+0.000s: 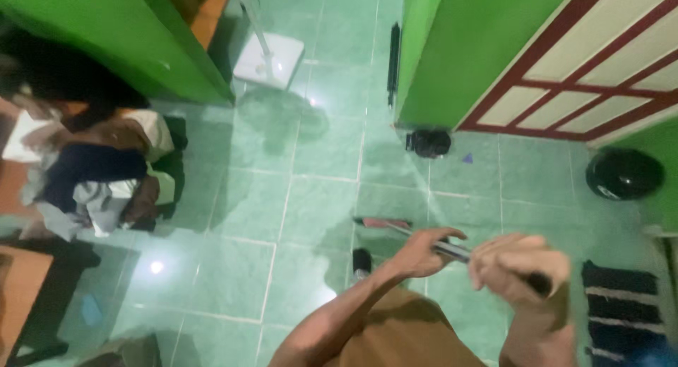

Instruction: The person sweeps a tiled floor with a broom, moving back and forth across the room. They navigate around various items including a fan, boxes, and a table.

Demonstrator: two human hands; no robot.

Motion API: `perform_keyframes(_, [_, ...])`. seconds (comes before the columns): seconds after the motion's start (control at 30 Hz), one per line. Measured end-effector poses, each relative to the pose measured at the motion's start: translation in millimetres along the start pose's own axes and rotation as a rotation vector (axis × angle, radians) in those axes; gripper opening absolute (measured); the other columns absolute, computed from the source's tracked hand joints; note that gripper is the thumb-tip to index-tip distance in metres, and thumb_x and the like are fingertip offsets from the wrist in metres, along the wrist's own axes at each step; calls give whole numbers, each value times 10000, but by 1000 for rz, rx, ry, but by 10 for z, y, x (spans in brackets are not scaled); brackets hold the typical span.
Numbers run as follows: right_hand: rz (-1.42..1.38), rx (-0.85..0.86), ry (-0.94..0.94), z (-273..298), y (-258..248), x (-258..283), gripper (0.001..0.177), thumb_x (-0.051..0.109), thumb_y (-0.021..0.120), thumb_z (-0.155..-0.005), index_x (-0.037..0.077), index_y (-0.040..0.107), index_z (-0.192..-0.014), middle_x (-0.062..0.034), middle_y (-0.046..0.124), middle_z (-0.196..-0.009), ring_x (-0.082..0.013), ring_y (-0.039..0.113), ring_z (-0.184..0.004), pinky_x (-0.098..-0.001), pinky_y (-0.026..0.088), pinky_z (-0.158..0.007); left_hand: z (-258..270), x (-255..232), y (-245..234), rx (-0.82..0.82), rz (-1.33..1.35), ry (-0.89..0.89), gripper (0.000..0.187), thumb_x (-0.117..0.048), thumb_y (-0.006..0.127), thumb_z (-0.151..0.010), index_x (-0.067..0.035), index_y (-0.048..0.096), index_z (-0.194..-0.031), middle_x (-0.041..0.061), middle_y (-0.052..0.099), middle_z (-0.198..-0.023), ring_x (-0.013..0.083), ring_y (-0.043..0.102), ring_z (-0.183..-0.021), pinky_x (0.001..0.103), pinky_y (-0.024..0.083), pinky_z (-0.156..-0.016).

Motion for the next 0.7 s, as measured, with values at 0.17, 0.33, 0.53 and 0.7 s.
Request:
perform_keyframes(0.17, [397,-23,545,-232,-654,-1113,361,121,642,-931,0,652,-591,-48,604,-494,-118,530,-422,-292,413,-390,-291,649,415,290,-57,-5,196,-204,675,-1021,-39,685,-1126,161,717,-949,320,668,-903,429,546,-842])
perform_keyframes(0.33, [269,-82,829,-216,-778,-1683,354,169,645,-906,-17,685,-608,-97,681,-499,-159,592,-431,-314,437,-411,-709,1034,-78,282,-76,-172,306,-191,684,-885,-109,650,-1178,179,713,-987,378,679,-876,475,543,-764])
perform_keyframes(0.53, [320,-22,251,-427,-818,-1488,295,107,668,-926,-35,522,-713,-102,617,-711,-212,634,-690,-365,543,-672,-1272,1418,-988,230,-574,-40,401,-135,705,-696,-127,757,-1094,190,745,-890,398,701,-845,484,559,-753])
perform_keyframes(0.7, [433,-184,337,-717,-561,-2338,331,45,666,-929,-22,469,-672,-84,530,-635,-222,548,-593,-502,518,-1062,-1682,1893,-2235,-48,-634,50,223,-159,710,-829,-93,715,-1042,150,728,-863,373,710,-825,477,548,-730])
Point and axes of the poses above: each hand's wrist, its own z-axis away from the middle knuckle, its own y-axis out of the palm, x = y × z, the point moved 9 cm from there along -z, towards the middle knuckle
